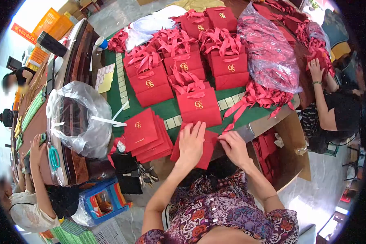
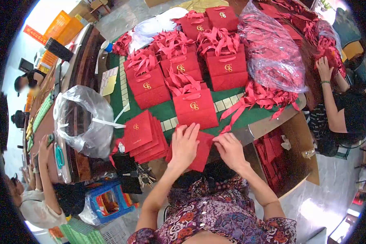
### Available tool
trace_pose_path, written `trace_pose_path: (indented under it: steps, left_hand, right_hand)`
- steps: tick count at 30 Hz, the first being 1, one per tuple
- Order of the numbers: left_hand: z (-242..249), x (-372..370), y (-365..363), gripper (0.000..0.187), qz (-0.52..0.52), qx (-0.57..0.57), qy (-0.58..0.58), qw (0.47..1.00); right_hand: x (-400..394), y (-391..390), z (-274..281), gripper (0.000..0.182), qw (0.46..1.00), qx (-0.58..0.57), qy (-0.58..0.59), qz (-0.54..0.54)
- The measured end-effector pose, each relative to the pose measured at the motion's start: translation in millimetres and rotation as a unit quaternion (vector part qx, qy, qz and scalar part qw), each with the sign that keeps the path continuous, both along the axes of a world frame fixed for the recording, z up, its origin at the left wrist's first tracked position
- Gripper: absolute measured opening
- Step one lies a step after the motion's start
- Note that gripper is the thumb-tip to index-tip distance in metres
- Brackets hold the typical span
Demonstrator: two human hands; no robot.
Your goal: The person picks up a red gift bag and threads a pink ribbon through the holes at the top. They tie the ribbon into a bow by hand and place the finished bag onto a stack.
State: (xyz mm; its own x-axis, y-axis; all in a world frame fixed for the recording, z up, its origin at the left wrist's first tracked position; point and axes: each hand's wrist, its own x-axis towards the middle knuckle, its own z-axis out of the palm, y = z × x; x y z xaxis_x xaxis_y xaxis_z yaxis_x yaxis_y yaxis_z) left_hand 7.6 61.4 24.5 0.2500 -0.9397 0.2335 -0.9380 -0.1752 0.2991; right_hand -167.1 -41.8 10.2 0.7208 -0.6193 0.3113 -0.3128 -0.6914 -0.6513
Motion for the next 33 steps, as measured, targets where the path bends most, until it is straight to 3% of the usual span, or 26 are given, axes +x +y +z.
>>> trace_pose_path:
  steps: [6, 8, 12, 16, 21, 33]
  left_hand:
    - [-16, -1, 4, 0.054, -0.017, 0.087, 0.009, 0.996]
    - [-28, -11, 11, 0.052, 0.021, 0.061, 0.050, 0.997]
    - [-23, -15, 16, 0.052, 0.063, 0.010, 0.027, 0.998]
    - [-18, -14, 18, 0.049, 0.062, 0.030, 0.051, 0.996]
    - [-18, -9, 16, 0.031, 0.049, 0.013, 0.143, 0.988]
    - [-1, -17, 20, 0.013, 0.076, -0.037, 0.187, 0.979]
  right_hand:
    - [14, 17, -9, 0.016, 0.997, 0.074, -0.022, -0.029]
    - [15, 16, -12, 0.014, 0.996, 0.088, 0.017, -0.005]
    - [22, 18, -13, 0.012, 0.996, 0.082, 0.009, -0.020]
    - [26, 18, -16, 0.011, 0.995, 0.095, 0.031, -0.028]
    - [29, 18, -14, 0.010, 0.993, 0.111, 0.045, -0.018]
    - [42, 25, 2, 0.012, 0.983, 0.170, 0.018, -0.071]
